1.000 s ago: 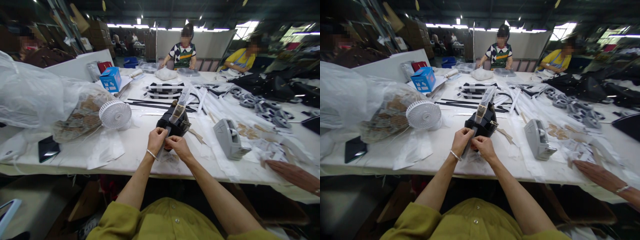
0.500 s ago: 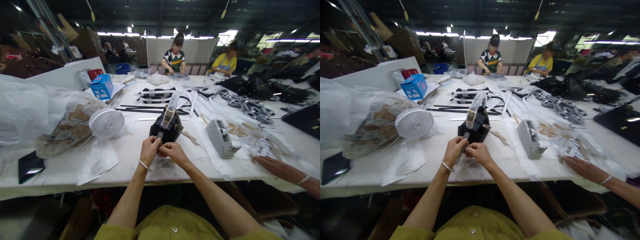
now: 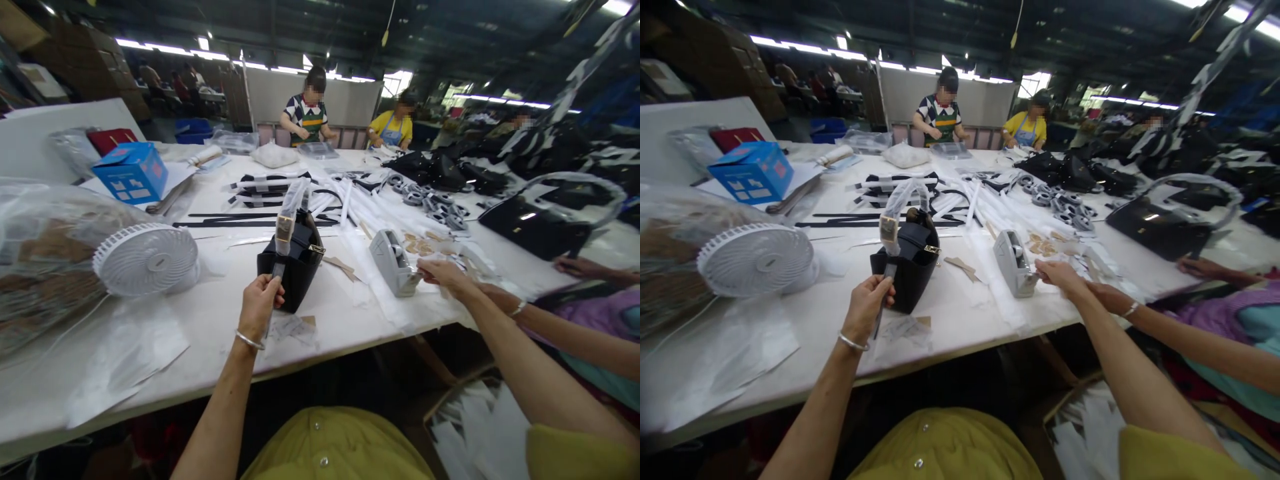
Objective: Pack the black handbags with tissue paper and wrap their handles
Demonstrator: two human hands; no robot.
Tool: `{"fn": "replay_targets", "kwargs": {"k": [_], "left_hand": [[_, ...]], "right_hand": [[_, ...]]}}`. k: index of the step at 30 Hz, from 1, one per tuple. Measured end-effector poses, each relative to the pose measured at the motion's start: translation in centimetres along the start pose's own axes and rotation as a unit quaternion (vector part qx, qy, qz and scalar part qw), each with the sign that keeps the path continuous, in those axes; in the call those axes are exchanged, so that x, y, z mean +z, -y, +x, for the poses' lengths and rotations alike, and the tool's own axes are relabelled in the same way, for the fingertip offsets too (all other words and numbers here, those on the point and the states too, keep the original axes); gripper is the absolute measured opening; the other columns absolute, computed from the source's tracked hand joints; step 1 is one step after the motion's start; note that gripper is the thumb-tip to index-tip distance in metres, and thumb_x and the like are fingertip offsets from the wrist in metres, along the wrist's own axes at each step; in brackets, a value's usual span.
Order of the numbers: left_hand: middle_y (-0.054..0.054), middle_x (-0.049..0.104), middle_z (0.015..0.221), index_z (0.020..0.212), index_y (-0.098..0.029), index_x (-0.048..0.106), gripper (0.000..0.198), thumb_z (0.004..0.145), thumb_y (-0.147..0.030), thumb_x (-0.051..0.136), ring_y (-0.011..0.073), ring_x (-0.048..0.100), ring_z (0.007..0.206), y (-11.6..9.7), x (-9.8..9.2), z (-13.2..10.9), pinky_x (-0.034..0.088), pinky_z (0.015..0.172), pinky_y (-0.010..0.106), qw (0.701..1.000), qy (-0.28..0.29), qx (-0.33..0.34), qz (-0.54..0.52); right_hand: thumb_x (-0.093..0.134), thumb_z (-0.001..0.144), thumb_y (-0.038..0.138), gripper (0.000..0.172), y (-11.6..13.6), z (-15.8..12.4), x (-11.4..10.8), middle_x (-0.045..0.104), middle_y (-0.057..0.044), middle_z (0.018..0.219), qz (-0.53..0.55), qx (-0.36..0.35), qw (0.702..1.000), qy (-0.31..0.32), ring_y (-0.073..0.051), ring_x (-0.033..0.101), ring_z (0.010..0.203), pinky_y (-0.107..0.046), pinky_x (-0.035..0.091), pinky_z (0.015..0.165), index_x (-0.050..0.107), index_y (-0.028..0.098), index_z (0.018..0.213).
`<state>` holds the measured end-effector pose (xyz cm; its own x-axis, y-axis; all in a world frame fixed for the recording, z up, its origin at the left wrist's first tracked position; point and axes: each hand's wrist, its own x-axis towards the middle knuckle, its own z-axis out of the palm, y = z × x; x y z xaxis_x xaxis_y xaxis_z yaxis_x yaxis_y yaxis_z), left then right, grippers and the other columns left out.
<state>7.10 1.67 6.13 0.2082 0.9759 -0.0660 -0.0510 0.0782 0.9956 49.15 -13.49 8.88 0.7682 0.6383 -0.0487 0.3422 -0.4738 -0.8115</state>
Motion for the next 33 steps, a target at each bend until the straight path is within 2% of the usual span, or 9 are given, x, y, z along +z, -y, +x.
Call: {"fn": "replay_targets", "kwargs": {"k": [2,4,8,13,18,21,25,28,33], "left_hand": [[-0.003,0.058,0.056,0.068,-0.016,0.056,0.031,0.072,-0.044,0.069,0.0065,0.049,0.042,0.0,0.0,0.0,0.036,0.04,0.016,1.0,0.0,0.006,0.005],[-0.003,0.058,0.055,0.067,-0.016,0.056,0.031,0.072,-0.044,0.069,0.0061,0.046,0.041,0.0,0.0,0.0,0.034,0.039,0.016,1.0,-0.002,0.011,0.011],[-0.003,0.056,0.054,0.066,-0.016,0.056,0.031,0.072,-0.043,0.069,0.0059,0.044,0.04,0.0,0.1,0.1,0.031,0.039,0.017,1.0,-0.004,0.016,0.014],[-0.004,0.056,0.056,0.068,-0.016,0.057,0.03,0.072,-0.042,0.07,0.0059,0.043,0.041,0.0,0.2,0.1,0.031,0.04,0.017,1.0,-0.013,0.011,0.013],[-0.004,0.056,0.056,0.068,-0.016,0.056,0.03,0.072,-0.042,0.07,0.0055,0.042,0.041,0.0,0.2,0.0,0.03,0.04,0.017,1.0,-0.016,0.009,0.004],[-0.004,0.056,0.058,0.069,-0.016,0.056,0.029,0.071,-0.041,0.07,0.0053,0.041,0.041,-0.2,0.4,-0.1,0.029,0.039,0.017,1.0,-0.019,0.007,-0.005],[-0.004,0.056,0.057,0.069,-0.016,0.055,0.028,0.069,-0.04,0.07,0.0052,0.039,0.04,-0.5,0.7,-0.2,0.026,0.038,0.018,0.999,-0.031,0.003,-0.014],[-0.005,0.054,0.056,0.067,-0.017,0.054,0.03,0.068,-0.041,0.07,0.0042,0.037,0.039,-0.7,0.9,-0.5,0.024,0.037,0.018,0.999,-0.032,0.007,-0.028],[-0.005,0.054,0.054,0.069,-0.017,0.053,0.031,0.07,-0.044,0.067,0.0041,0.036,0.037,-0.5,0.8,-1.2,0.024,0.037,0.018,0.999,-0.036,0.016,-0.035]], "right_hand": [[0.072,0.069,0.038,0.024,-0.7,0.2,0.6,0.073,-0.012,0.076,0.037,0.039,0.997,0.059,-0.02,0.065,0.067,-0.03,0.051,0.06,0.072,0.014,0.065],[0.072,0.068,0.038,0.025,-0.9,0.3,1.3,0.073,-0.013,0.083,0.056,0.055,0.994,0.072,-0.019,0.064,0.07,-0.029,0.049,0.061,0.073,0.013,0.067],[0.073,0.062,0.034,0.021,-0.7,0.4,2.3,0.071,-0.008,0.074,0.089,0.05,0.994,0.045,-0.015,0.06,0.067,-0.026,0.043,0.061,0.072,0.014,0.068],[0.069,0.06,0.034,0.018,-0.1,0.1,2.8,0.065,-0.002,0.059,0.125,0.028,0.992,-0.006,-0.013,0.054,0.059,-0.026,0.04,0.058,0.064,0.017,0.056],[0.067,0.058,0.038,0.021,0.4,-1.3,1.6,0.056,0.002,0.055,0.165,0.003,0.983,-0.076,-0.011,0.049,0.056,-0.025,0.042,0.059,0.057,0.019,0.058],[0.068,0.056,0.041,0.025,-0.5,-2.7,1.1,0.052,0.003,0.054,0.178,0.018,0.981,-0.077,-0.011,0.048,0.052,-0.026,0.045,0.056,0.054,0.02,0.06],[0.067,0.054,0.043,0.028,-2.2,-4.2,2.5,0.052,0.001,0.052,0.163,0.057,0.984,-0.05,-0.013,0.047,0.047,-0.03,0.047,0.053,0.049,0.022,0.056],[0.065,0.057,0.042,0.024,-2.9,-4.5,3.2,0.055,-0.001,0.053,0.135,0.073,0.987,-0.039,-0.015,0.051,0.049,-0.033,0.049,0.056,0.05,0.023,0.054],[0.068,0.057,0.029,0.02,-4.9,-5.0,1.1,0.053,-0.009,0.047,-0.002,0.053,0.998,-0.033,-0.028,0.059,0.06,-0.042,0.043,0.062,0.053,0.027,0.044]]}}
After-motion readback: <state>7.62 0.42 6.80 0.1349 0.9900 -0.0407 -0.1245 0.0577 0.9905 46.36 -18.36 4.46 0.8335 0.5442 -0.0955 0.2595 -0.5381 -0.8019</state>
